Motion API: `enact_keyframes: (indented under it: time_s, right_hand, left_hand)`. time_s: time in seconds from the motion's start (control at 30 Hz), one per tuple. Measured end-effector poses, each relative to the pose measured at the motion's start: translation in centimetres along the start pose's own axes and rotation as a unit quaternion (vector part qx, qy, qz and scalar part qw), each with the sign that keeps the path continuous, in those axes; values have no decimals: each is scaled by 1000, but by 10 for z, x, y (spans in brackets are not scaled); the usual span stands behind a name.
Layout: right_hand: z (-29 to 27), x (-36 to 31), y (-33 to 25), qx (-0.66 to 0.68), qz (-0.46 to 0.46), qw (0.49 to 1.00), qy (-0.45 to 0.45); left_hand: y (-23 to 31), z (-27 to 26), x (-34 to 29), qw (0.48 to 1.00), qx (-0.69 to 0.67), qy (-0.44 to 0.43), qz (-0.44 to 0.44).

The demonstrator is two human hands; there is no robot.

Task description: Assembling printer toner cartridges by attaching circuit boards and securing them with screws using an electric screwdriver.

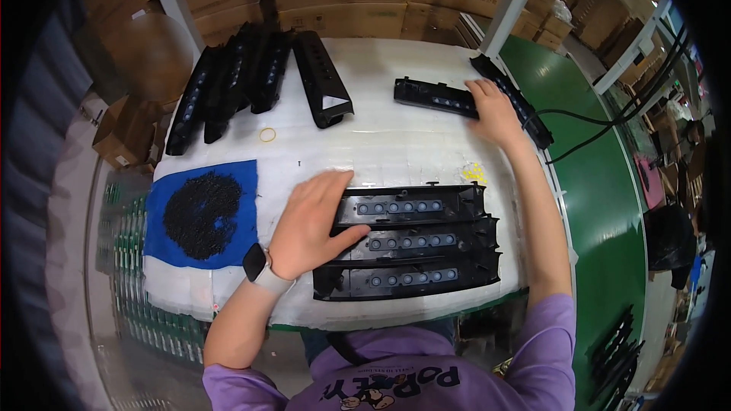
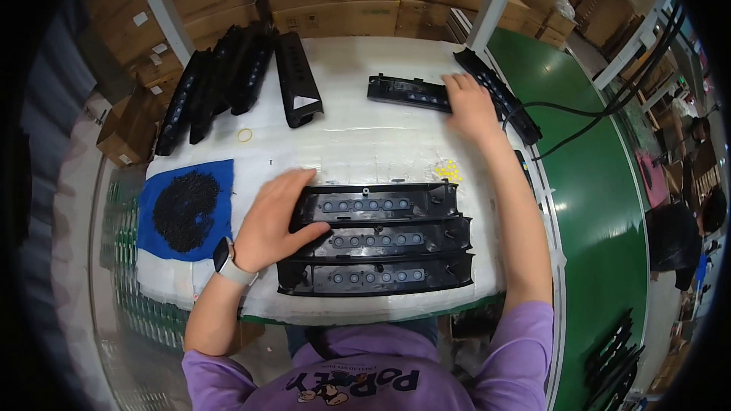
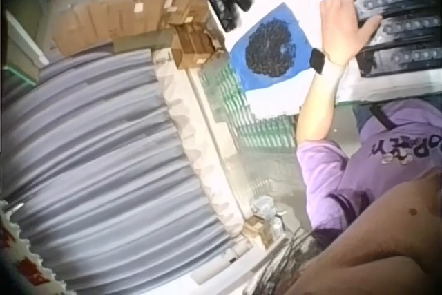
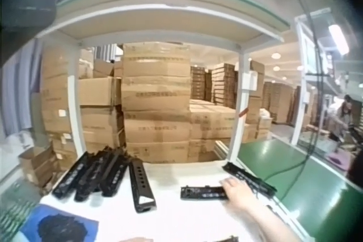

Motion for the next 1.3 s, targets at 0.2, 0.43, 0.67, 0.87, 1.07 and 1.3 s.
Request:
enact_keyframes:
  time_s: [0.2,0.43,0.67,0.87,1.07,1.3]
  right_hand:
    - [4,-4,3,125,65,986,-83]
    - [-41,-16,-78,269,-53,932,-238]
    - [-57,-22,-110,268,-143,920,-248]
    - [-18,-3,-45,91,45,992,-71]
    - [32,-3,80,-160,374,909,-94]
    - [42,-3,78,-105,362,925,-40]
  left_hand:
    - [-6,4,-3,997,-30,-70,-30]
    - [2,-1,0,997,-59,52,-10]
    - [-11,6,-1,996,-53,28,-65]
    - [-11,5,-2,999,4,5,-44]
    - [-11,8,1,999,-10,11,-31]
    - [-11,2,-6,999,-7,7,-33]
Point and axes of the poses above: each hand's wrist, its own x-axis towards the middle knuckle, its own z-axis out of the palm, y = z × x, the point moved 3 cm from there along x, towards the middle knuckle, and after that the axes turned 5 degrees about -x, right-handed, at the moved point
